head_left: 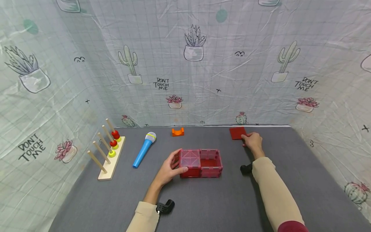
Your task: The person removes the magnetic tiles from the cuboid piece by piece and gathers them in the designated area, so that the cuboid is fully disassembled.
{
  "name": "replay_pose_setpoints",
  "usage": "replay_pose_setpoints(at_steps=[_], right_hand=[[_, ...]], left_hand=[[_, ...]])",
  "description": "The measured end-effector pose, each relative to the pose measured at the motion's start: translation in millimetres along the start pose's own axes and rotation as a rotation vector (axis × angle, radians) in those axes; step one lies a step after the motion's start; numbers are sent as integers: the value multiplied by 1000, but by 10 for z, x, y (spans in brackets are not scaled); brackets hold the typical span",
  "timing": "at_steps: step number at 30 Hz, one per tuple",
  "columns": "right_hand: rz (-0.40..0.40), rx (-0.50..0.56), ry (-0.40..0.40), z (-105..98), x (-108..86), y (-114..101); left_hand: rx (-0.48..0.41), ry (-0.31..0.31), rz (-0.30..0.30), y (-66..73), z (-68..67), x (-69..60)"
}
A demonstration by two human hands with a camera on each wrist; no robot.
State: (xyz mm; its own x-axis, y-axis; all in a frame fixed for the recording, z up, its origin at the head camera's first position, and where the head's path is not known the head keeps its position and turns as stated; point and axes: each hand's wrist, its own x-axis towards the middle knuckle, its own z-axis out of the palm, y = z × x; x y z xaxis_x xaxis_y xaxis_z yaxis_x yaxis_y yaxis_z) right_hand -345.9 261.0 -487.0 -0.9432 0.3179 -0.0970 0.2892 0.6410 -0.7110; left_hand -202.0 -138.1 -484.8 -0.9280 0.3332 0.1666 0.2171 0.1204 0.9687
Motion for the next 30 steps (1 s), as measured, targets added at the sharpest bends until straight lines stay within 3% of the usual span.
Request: replay_pose_setpoints(at_steps=[13,24,30], right_hand=[[15,-19,0,-2,22,-7],[24,30,6,-27,-41,-14],[27,101,-16,-52,-71,-14]], left_hand=[[7,3,-8,-1,0,8],[-10,-2,9,-27,-12,13],[-4,1,1,-283,-22,85]])
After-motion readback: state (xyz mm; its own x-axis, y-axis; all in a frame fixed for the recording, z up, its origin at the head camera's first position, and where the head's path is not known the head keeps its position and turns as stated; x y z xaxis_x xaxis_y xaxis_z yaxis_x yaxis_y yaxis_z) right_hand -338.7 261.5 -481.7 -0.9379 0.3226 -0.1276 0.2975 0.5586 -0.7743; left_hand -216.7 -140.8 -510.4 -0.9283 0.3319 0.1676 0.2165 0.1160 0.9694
